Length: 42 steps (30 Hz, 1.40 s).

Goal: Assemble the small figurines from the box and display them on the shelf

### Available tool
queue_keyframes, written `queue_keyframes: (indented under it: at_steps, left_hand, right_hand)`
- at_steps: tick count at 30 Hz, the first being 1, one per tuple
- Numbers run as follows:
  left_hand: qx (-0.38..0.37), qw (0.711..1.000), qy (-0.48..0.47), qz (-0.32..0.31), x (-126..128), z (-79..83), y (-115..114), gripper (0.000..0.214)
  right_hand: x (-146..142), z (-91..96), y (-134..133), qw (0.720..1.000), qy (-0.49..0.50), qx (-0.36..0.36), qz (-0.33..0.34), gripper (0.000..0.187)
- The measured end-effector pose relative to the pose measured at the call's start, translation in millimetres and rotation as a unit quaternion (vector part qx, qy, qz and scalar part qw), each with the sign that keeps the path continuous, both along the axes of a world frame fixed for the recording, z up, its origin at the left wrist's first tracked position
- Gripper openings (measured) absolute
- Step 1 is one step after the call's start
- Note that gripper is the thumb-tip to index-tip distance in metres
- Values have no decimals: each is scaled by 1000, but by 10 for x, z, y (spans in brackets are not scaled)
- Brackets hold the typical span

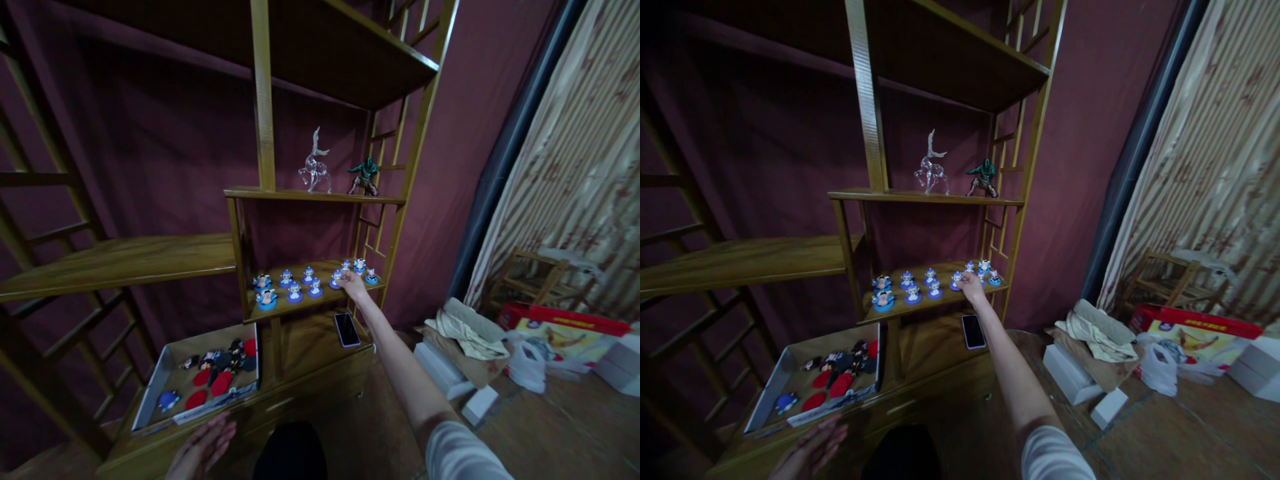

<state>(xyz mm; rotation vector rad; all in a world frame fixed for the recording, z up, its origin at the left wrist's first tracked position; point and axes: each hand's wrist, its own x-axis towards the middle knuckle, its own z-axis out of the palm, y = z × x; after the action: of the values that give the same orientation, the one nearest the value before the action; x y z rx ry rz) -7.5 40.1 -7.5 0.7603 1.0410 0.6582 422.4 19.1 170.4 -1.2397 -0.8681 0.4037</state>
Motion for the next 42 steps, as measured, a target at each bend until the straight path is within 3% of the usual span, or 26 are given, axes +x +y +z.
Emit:
queue_keyframes:
  at_steps: [7, 27, 36, 42]
  left_hand:
    - [-10, 1000, 5, -1, 29, -10, 13, 38]
    - [-9, 1000, 0, -3, -26, -70, 32, 38]
    - [17, 1000, 19, -7, 43, 146, -82, 35]
    - [32, 999, 16, 18, 59, 185, -150, 32]
  right_hand:
    - [11, -128, 29, 998, -53, -28, 25, 23]
    - [99, -159, -69, 982, -174, -75, -26, 53]
    - [56, -168, -86, 961, -251, -106, -48, 54]
    - [82, -231, -97, 956, -262, -121, -52, 52]
